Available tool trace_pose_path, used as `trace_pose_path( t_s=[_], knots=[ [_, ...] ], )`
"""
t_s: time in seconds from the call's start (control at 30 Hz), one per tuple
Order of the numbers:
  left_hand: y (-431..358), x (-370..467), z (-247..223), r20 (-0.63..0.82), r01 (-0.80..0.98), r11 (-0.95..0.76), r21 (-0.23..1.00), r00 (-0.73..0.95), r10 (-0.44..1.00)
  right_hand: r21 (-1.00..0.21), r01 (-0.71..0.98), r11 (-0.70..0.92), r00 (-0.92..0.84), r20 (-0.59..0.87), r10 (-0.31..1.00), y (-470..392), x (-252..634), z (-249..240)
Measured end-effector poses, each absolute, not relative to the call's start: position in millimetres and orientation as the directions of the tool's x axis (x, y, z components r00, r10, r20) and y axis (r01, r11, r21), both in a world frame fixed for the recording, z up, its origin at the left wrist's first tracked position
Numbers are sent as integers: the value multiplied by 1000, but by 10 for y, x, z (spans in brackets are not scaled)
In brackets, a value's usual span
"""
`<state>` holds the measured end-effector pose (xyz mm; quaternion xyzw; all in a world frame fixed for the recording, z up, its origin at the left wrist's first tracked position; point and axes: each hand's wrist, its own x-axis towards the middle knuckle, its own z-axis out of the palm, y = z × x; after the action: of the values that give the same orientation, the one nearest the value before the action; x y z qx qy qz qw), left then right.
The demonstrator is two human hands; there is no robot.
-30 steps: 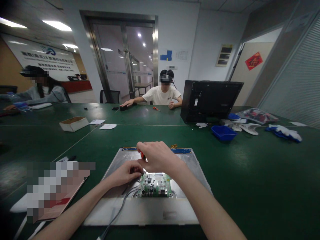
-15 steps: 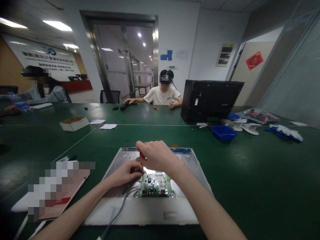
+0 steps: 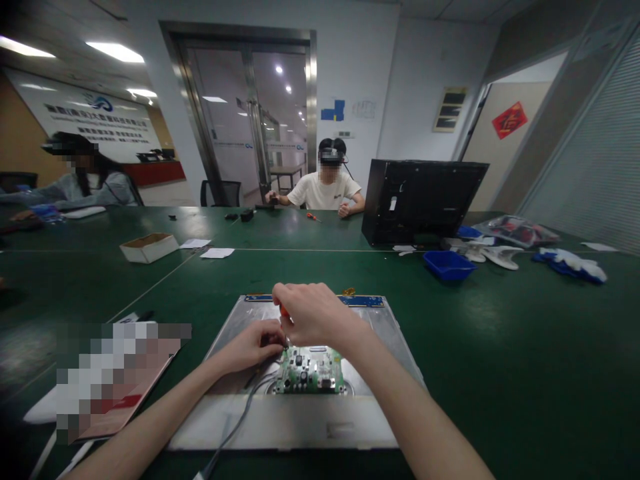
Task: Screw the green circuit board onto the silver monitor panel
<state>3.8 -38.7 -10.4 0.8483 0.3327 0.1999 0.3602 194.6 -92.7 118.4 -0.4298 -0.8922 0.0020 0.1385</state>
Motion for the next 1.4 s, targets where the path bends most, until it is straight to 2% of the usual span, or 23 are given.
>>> trace_pose_path(
  t_s=[0.33,0.6,0.87,1.17,1.4],
  knots=[
    [-401,55,-100,82,436,-500,748,687,722,-23,810,586,-558,280,781,-871,1935,1137],
    [-378,47,-140,104,401,-510,761,701,706,-117,747,654,-607,281,743,-935,1963,1181],
    [-369,64,-158,116,403,-520,753,696,708,-13,789,615,-579,319,750,-900,1879,1112],
    [-380,58,-129,108,416,-519,747,693,713,52,835,547,-532,326,782,-880,1886,1096],
    [-356,59,-187,160,361,-528,769,690,706,-94,747,658,-601,327,729,-936,1926,1152]
  ],
)
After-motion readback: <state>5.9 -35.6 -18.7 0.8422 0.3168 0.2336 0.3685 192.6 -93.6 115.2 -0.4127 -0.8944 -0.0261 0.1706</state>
